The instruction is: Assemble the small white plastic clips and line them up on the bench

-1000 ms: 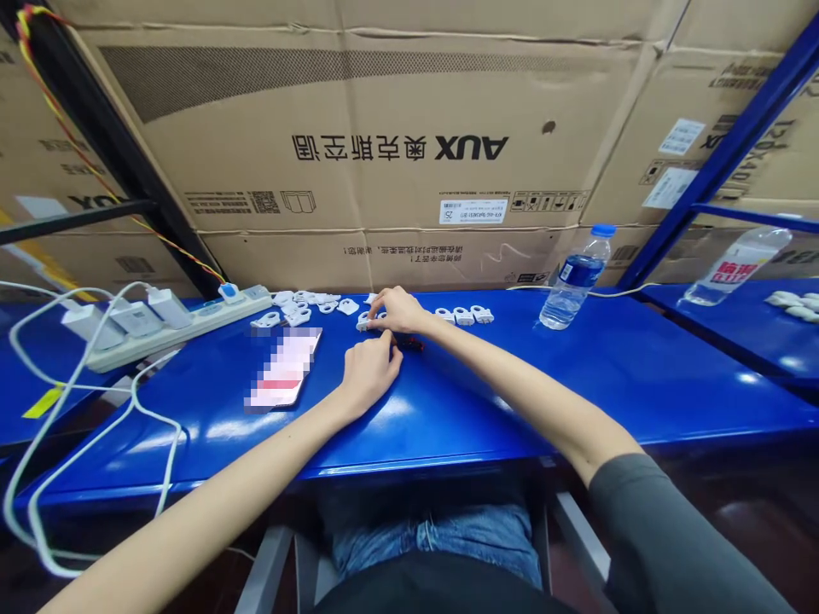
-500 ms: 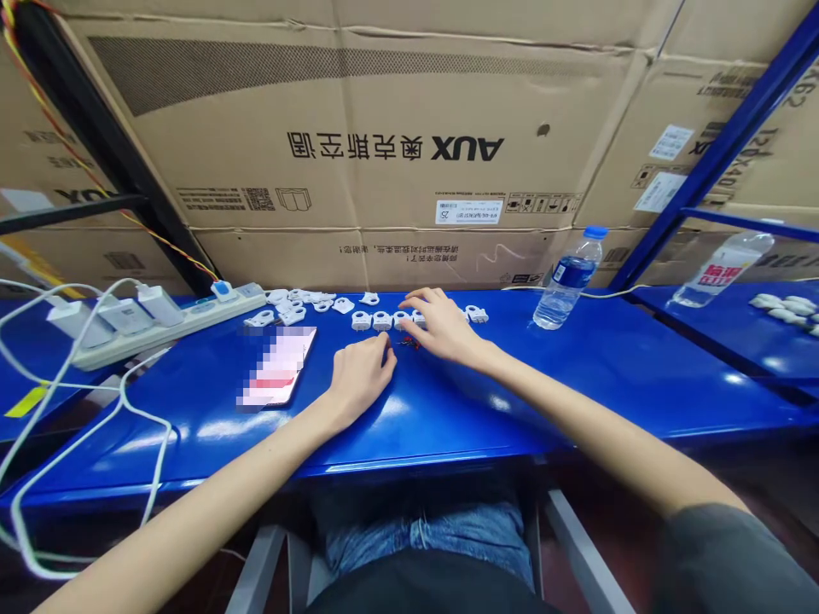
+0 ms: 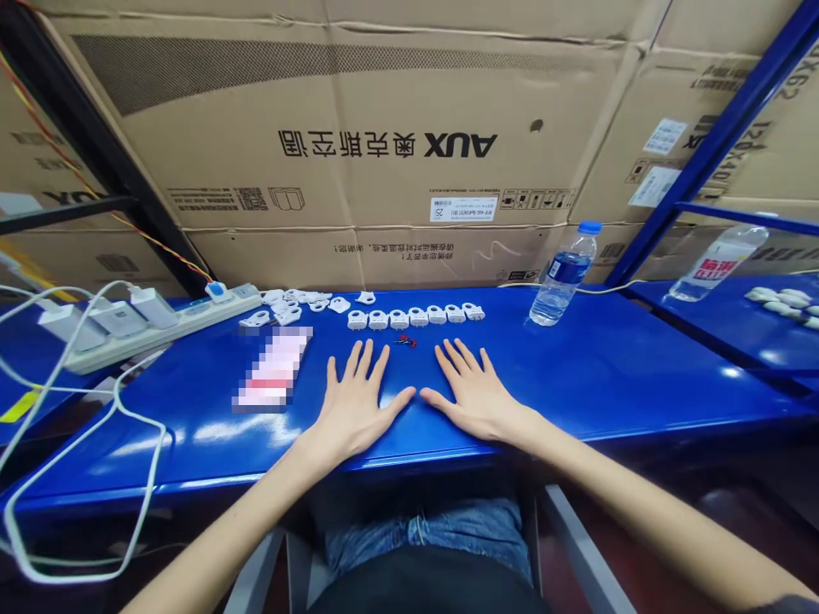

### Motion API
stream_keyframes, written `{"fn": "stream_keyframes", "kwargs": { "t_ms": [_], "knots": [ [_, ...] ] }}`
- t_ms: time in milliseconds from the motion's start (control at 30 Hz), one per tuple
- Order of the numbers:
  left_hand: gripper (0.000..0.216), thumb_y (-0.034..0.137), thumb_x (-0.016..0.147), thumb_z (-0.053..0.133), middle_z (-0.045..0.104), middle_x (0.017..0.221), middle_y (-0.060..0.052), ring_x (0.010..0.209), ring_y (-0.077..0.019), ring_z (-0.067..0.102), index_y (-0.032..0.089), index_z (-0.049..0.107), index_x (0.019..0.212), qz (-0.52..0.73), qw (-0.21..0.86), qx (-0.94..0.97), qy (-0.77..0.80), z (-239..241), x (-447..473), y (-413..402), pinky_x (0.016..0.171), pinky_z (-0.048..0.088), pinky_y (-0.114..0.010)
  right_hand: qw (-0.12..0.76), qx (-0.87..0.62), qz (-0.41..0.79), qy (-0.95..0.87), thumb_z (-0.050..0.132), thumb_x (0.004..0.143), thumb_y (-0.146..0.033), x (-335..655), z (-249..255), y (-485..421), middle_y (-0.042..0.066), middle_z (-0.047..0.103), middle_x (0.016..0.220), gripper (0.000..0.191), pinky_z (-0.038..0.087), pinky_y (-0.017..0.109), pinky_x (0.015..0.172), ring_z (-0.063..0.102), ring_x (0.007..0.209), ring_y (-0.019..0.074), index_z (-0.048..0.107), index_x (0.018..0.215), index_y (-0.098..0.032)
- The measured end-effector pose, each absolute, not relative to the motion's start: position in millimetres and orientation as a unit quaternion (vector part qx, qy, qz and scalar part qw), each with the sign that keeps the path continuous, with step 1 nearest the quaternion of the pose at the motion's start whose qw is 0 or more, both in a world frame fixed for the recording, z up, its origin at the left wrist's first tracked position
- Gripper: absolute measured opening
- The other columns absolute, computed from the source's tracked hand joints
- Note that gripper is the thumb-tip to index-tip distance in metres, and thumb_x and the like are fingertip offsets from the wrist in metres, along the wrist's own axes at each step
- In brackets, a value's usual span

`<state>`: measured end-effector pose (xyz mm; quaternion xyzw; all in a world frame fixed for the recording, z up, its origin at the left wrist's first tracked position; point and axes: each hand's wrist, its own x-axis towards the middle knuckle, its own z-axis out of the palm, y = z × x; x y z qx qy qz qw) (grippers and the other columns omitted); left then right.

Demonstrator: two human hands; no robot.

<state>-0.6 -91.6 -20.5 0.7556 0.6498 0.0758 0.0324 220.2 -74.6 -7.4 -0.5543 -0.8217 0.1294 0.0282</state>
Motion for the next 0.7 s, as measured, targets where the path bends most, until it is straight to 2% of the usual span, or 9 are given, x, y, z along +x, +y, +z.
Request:
{"fn": "stream_keyframes", "kwargs": {
  "t_ms": [333,467,533,600,633,700],
  "knots": [
    [0.082,0.069,0.102,0.038,0.019,0.176,-0.014,0.165,-0.0368,0.013,0.022,0.031,0.169,0.062,0.048,0.751,0.656,-23,1,-96,0.13,0.012,-0.068,0.051,-0.548,0.147,-0.822,0.027,0.095,-0.088,223,-11,-78,0.012,0.008,0.177,0.107,-0.002,0.065,0.132,0.002,0.166,0.0348,0.019,0.17,-0.013],
    [0.083,0.069,0.1,0.044,0.019,0.176,-0.014,0.165,-0.0361,0.012,0.021,0.033,0.168,0.073,0.082,0.746,0.656,-17,-1,-93,0.13,0.009,-0.069,0.077,-0.544,0.168,-0.818,0.029,0.096,-0.087,223,-8,-73,0.012,0.009,0.178,0.103,-0.003,0.064,0.132,0.001,0.166,0.033,0.023,0.17,-0.016],
    [0.086,0.068,0.098,0.049,0.026,0.174,-0.017,0.164,-0.0378,0.019,0.019,0.035,0.167,0.107,0.121,0.741,0.652,-4,-4,-87,0.129,0.013,-0.069,0.14,-0.546,0.18,-0.806,0.031,0.096,-0.085,222,3,-65,0.011,0.01,0.178,0.101,-0.002,0.063,0.132,0.001,0.166,0.0324,0.023,0.17,-0.017],
    [0.085,0.066,0.1,0.046,0.036,0.17,-0.019,0.159,-0.0374,0.032,0.017,0.031,0.167,0.189,0.167,0.723,0.643,16,-8,-78,0.129,0.021,-0.065,0.255,-0.542,0.201,-0.775,0.028,0.098,-0.083,222,22,-55,0.011,0.01,0.178,0.099,0.0,0.06,0.133,0.003,0.167,0.031,0.021,0.171,-0.016],
    [0.087,0.066,0.1,0.045,0.04,0.168,-0.02,0.158,-0.0365,0.036,0.015,0.028,0.168,0.245,0.186,0.702,0.642,28,-10,-74,0.129,0.026,-0.061,0.332,-0.53,0.219,-0.749,0.021,0.101,-0.079,223,33,-51,0.01,0.011,0.178,0.096,0.006,0.055,0.134,0.006,0.167,0.028,0.017,0.172,-0.015],
    [0.086,0.067,0.101,0.042,0.041,0.168,-0.02,0.156,-0.0338,0.04,0.013,0.026,0.167,0.368,0.207,0.659,0.623,51,-11,-66,0.127,0.033,-0.054,0.454,-0.488,0.279,-0.692,-0.003,0.107,-0.063,223,55,-46,0.006,0.015,0.178,0.078,0.03,0.048,0.129,0.019,0.165,0.0208,0.004,0.173,-0.022]
  ]
}}
